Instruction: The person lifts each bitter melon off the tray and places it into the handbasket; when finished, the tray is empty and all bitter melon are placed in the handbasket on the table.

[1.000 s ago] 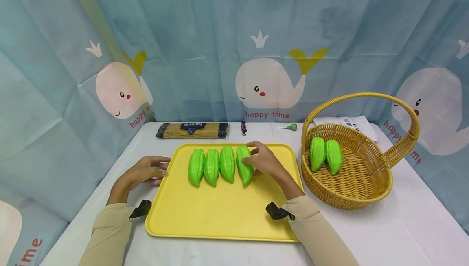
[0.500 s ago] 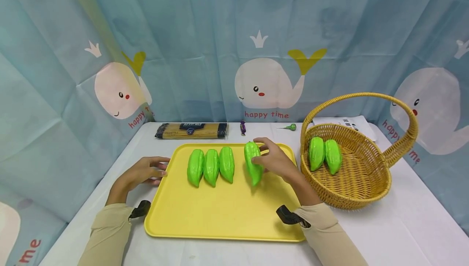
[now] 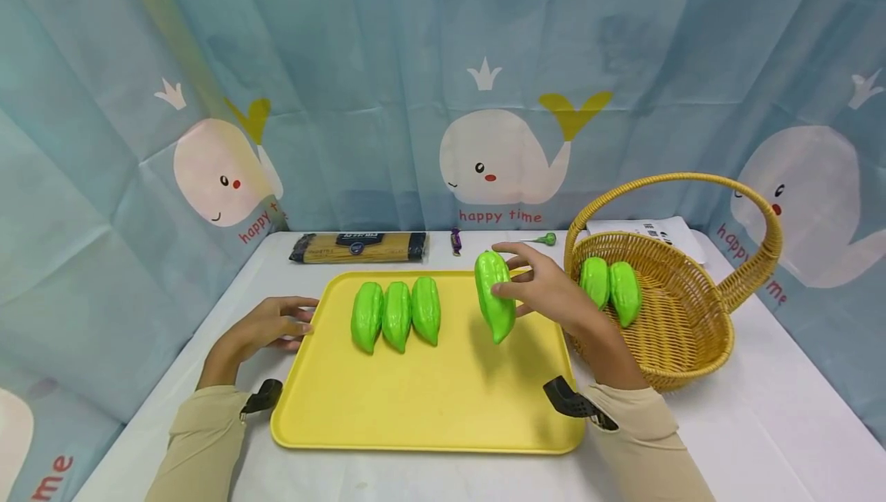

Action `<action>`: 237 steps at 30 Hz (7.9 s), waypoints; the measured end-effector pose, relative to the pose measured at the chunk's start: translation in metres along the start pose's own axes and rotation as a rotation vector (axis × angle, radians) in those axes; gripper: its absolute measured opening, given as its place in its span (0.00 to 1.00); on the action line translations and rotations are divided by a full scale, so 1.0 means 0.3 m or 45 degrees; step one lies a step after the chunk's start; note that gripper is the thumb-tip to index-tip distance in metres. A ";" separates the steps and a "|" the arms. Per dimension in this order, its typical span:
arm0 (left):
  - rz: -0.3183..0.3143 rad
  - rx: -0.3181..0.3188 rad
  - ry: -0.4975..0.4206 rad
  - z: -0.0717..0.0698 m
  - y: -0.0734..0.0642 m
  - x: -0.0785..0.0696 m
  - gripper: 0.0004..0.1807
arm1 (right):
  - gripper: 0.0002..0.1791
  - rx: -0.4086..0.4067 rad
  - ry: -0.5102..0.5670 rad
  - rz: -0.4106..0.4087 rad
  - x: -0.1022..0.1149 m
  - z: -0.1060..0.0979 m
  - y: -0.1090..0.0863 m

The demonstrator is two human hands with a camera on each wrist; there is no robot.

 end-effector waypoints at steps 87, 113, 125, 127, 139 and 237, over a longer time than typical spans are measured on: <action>-0.018 -0.007 0.018 0.001 0.004 0.003 0.36 | 0.46 0.025 -0.454 0.449 -0.232 -0.707 -0.126; 0.041 0.006 -0.019 0.002 -0.002 0.005 0.34 | 0.42 -0.008 -0.532 0.400 -0.249 -0.708 -0.148; 0.024 0.030 -0.019 0.001 0.004 0.009 0.35 | 0.39 -0.235 -0.719 0.206 -0.176 -0.655 -0.215; 0.026 0.035 -0.023 -0.002 0.002 0.009 0.35 | 0.40 -0.272 -0.684 0.195 -0.163 -0.638 -0.223; 0.015 0.036 -0.020 -0.005 0.002 0.010 0.36 | 0.38 -0.342 -0.580 0.132 -0.107 -0.453 -0.240; 0.017 -0.005 -0.010 0.001 0.014 0.012 0.34 | 0.20 -0.055 -0.304 0.043 -0.159 0.351 0.288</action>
Point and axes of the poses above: each hand's wrist, its own y-axis towards the middle knuckle, its own z-axis out of the palm, x = y × z, the point moved 1 cm from there along y, towards the middle knuckle, and after that the axes turned 4 degrees about y, right-handed, at the moved point
